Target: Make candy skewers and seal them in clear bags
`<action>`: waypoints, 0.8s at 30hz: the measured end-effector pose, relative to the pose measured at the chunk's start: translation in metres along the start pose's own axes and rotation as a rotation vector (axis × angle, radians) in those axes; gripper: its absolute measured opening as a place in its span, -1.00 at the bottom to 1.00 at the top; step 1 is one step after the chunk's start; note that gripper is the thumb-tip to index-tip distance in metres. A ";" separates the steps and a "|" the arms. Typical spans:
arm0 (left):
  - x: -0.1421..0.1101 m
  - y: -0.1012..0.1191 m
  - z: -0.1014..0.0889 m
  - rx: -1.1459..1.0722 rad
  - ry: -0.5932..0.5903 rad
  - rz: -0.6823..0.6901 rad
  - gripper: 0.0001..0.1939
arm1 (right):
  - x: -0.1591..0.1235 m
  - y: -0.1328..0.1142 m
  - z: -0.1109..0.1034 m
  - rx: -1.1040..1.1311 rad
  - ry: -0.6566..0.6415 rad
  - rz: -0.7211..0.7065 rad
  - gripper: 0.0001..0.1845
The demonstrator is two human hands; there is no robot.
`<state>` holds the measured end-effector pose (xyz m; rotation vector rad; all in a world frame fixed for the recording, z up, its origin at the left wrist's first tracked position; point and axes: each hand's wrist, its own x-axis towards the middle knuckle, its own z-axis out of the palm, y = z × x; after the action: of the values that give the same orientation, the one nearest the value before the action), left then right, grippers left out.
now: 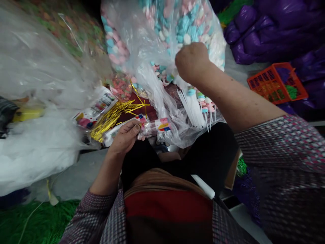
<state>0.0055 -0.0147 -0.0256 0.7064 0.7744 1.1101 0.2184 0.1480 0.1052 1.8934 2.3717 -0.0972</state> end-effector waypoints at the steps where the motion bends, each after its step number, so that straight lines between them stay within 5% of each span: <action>1: 0.001 0.000 0.001 -0.012 0.004 0.004 -0.64 | -0.007 0.010 0.002 -0.034 0.020 0.024 -0.66; 6: 0.003 -0.004 0.000 -0.068 0.055 0.017 -0.59 | -0.045 0.062 0.038 -0.031 0.139 0.196 -0.69; 11: 0.004 -0.006 -0.006 -0.065 0.055 0.035 -0.58 | -0.085 0.097 0.083 0.794 0.412 0.205 -0.76; 17: 0.004 0.001 0.000 -0.079 0.068 0.082 -0.63 | -0.150 0.089 0.085 1.377 0.372 0.153 -0.58; 24: 0.006 0.010 0.003 -0.017 0.095 0.131 -0.60 | -0.195 0.073 0.074 1.482 0.297 0.144 -0.60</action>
<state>0.0044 -0.0060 -0.0169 0.7014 0.8078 1.2748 0.3354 -0.0334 0.0564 2.5704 2.4211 -2.1796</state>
